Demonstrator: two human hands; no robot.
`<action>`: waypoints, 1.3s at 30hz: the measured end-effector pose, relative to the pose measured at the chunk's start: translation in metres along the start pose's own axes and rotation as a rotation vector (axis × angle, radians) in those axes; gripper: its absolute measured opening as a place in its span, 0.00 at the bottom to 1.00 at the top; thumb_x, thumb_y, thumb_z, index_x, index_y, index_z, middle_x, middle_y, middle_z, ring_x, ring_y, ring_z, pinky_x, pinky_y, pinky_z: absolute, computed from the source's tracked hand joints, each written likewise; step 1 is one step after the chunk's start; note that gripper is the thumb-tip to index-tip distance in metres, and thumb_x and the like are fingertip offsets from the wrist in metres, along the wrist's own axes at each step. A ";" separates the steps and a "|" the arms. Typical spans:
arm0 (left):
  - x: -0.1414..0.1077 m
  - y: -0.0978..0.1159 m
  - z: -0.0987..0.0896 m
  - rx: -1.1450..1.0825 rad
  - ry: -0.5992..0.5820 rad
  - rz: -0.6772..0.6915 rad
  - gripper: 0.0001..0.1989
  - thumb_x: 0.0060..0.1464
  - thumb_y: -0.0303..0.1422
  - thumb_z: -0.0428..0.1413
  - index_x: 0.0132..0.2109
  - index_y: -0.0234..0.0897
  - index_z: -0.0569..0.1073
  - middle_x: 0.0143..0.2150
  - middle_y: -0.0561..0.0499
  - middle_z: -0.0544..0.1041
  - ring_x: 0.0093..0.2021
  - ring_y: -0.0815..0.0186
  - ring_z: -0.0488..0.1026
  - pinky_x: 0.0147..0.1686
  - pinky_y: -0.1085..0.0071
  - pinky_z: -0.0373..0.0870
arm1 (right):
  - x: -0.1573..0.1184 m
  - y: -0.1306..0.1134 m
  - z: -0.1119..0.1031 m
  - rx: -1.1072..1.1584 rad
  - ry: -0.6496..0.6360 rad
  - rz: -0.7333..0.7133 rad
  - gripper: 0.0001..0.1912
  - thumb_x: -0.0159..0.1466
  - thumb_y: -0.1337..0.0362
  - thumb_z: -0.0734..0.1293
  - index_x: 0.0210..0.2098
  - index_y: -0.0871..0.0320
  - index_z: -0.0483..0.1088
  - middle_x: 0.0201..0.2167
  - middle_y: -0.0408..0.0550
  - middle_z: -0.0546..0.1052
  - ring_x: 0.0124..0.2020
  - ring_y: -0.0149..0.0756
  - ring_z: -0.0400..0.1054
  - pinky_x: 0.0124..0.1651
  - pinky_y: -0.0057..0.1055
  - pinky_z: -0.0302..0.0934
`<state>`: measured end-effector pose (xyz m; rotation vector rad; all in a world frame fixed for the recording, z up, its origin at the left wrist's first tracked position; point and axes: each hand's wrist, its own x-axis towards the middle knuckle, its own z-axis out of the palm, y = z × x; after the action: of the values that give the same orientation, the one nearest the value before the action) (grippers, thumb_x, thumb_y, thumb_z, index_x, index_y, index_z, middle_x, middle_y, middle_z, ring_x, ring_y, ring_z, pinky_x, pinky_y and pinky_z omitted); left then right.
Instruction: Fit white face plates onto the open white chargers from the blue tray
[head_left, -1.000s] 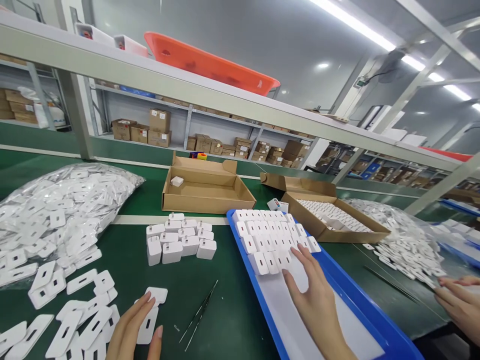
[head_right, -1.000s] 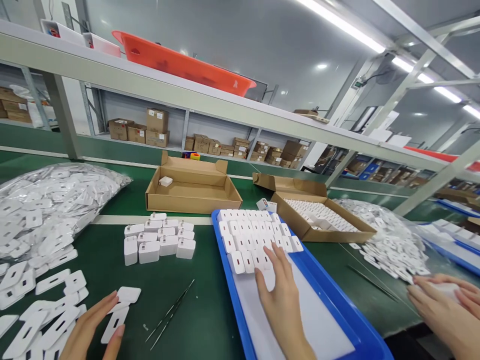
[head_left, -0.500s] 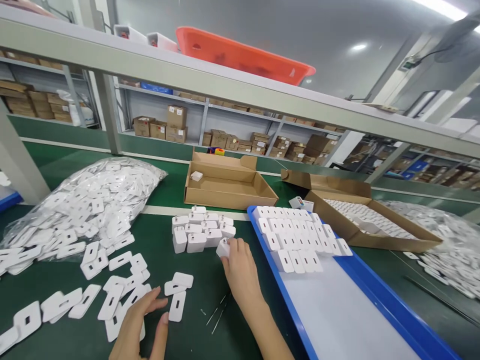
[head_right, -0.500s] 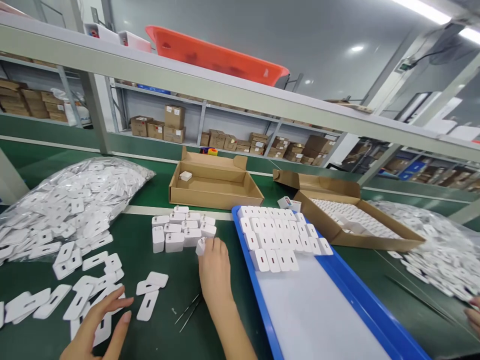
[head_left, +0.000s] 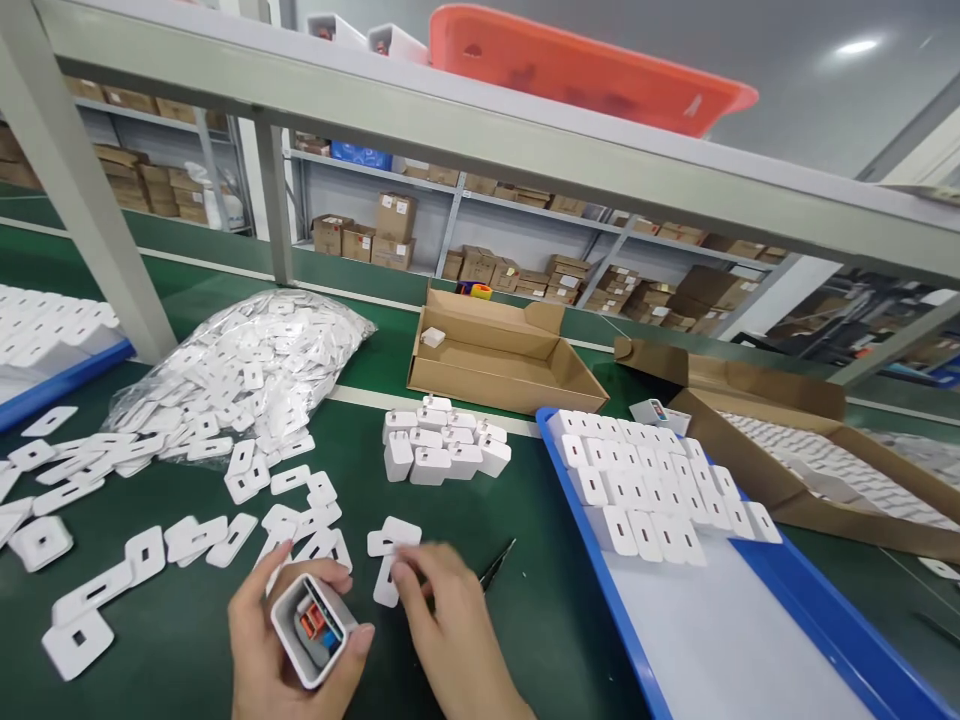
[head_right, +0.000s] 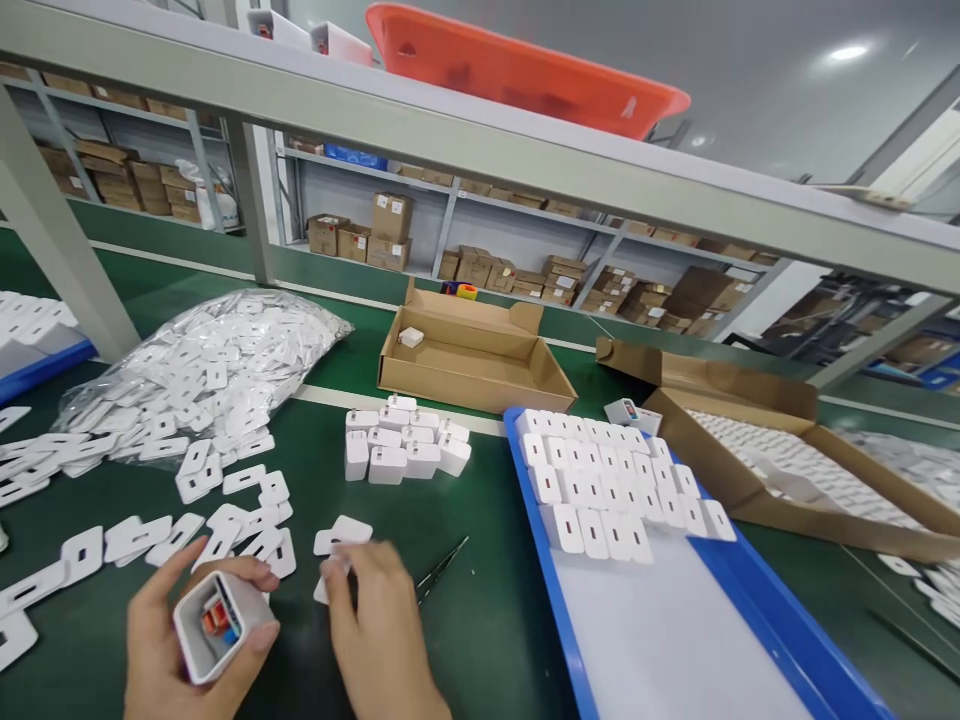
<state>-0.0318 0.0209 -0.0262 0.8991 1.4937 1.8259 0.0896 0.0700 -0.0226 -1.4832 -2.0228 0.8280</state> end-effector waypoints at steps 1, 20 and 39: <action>0.003 0.002 -0.002 -0.013 0.006 0.004 0.33 0.51 0.47 0.64 0.58 0.44 0.59 0.37 0.51 0.75 0.39 0.62 0.75 0.41 0.69 0.75 | 0.008 0.003 0.001 -0.194 0.089 -0.053 0.17 0.70 0.61 0.56 0.43 0.58 0.75 0.43 0.56 0.79 0.44 0.47 0.73 0.48 0.45 0.69; -0.026 0.010 0.000 0.416 -0.332 0.220 0.19 0.57 0.30 0.47 0.55 0.45 0.57 0.49 0.44 0.70 0.41 0.58 0.75 0.40 0.61 0.72 | -0.042 -0.029 -0.024 0.346 0.072 -0.079 0.15 0.71 0.60 0.55 0.34 0.54 0.70 0.32 0.44 0.71 0.29 0.30 0.66 0.31 0.24 0.60; -0.030 0.009 0.006 0.442 -0.590 0.504 0.26 0.55 0.14 0.42 0.55 0.43 0.58 0.43 0.47 0.68 0.41 0.57 0.65 0.38 0.63 0.65 | -0.064 -0.015 -0.044 0.014 -0.139 -0.127 0.12 0.68 0.69 0.55 0.45 0.54 0.68 0.42 0.47 0.73 0.37 0.34 0.71 0.40 0.29 0.66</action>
<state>-0.0095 -0.0016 -0.0202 1.9770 1.3635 1.3412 0.1285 0.0132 0.0167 -1.3059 -2.1825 0.9131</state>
